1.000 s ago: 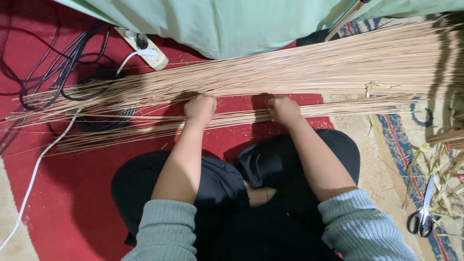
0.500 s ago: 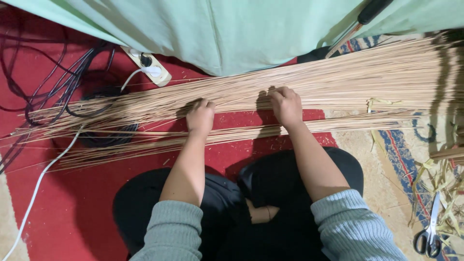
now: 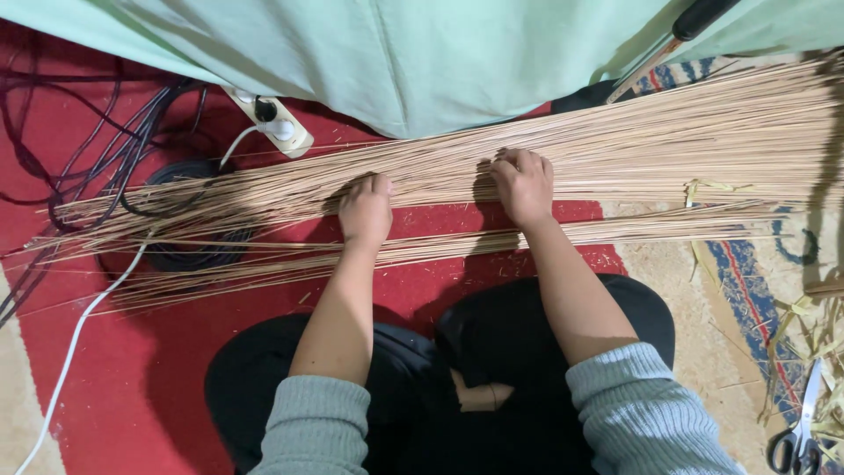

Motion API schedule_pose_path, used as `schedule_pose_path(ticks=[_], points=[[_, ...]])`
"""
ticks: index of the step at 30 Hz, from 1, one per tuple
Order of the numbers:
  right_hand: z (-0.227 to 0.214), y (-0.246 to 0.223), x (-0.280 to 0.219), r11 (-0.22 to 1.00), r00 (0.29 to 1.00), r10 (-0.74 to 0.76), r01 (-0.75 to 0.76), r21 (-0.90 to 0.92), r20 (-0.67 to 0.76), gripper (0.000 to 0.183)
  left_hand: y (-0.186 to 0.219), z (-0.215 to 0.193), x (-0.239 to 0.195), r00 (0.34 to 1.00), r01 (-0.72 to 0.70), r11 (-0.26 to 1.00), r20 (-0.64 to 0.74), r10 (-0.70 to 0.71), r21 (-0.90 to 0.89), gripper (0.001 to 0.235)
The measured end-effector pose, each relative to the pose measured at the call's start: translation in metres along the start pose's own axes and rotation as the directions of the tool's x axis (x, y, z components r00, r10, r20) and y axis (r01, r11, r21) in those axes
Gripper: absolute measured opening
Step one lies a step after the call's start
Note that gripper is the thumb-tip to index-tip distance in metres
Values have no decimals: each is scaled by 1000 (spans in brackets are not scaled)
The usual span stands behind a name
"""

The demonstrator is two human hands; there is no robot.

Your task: Weaving long wooden sticks together to create a bundle or mat

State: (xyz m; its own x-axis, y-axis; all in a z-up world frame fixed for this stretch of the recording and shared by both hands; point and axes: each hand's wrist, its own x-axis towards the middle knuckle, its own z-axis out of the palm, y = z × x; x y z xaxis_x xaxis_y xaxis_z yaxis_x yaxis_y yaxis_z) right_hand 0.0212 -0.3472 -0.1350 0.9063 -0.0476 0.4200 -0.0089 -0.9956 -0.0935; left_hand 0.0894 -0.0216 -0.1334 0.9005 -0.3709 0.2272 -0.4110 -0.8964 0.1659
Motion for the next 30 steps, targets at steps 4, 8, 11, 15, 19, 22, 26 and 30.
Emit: schedule_pose_path(ticks=[4,8,11,15,19,22,26,30], points=[[-14,-9,6,1000,999,9,-9,-3,-31,14,24,-39,6,995,-85,995,-48,87,58,19],[-43,-38,17,982,987,-147,153,114,-59,10,60,-63,6,966,-242,968,-107,235,-63,22],[-77,-57,21,918,954,-273,297,262,-124,10,69,-90,9,933,-322,943,-197,301,-82,13],[-121,-26,26,937,964,-195,238,257,-184,14,32,-117,17,967,-215,971,-164,196,-103,8],[-166,-4,17,958,974,-129,170,230,-185,9,-11,-180,-1,985,-172,983,-43,169,-70,12],[-187,-27,1,947,968,-154,202,248,-200,11,2,-211,-31,989,-84,996,118,85,-12,25],[-201,-98,-14,882,943,-262,320,345,-204,14,62,-215,-66,979,-201,973,3,203,-111,18],[-202,-116,-19,832,932,-303,361,421,-199,13,80,-206,-76,953,-278,950,-167,254,-143,12]])
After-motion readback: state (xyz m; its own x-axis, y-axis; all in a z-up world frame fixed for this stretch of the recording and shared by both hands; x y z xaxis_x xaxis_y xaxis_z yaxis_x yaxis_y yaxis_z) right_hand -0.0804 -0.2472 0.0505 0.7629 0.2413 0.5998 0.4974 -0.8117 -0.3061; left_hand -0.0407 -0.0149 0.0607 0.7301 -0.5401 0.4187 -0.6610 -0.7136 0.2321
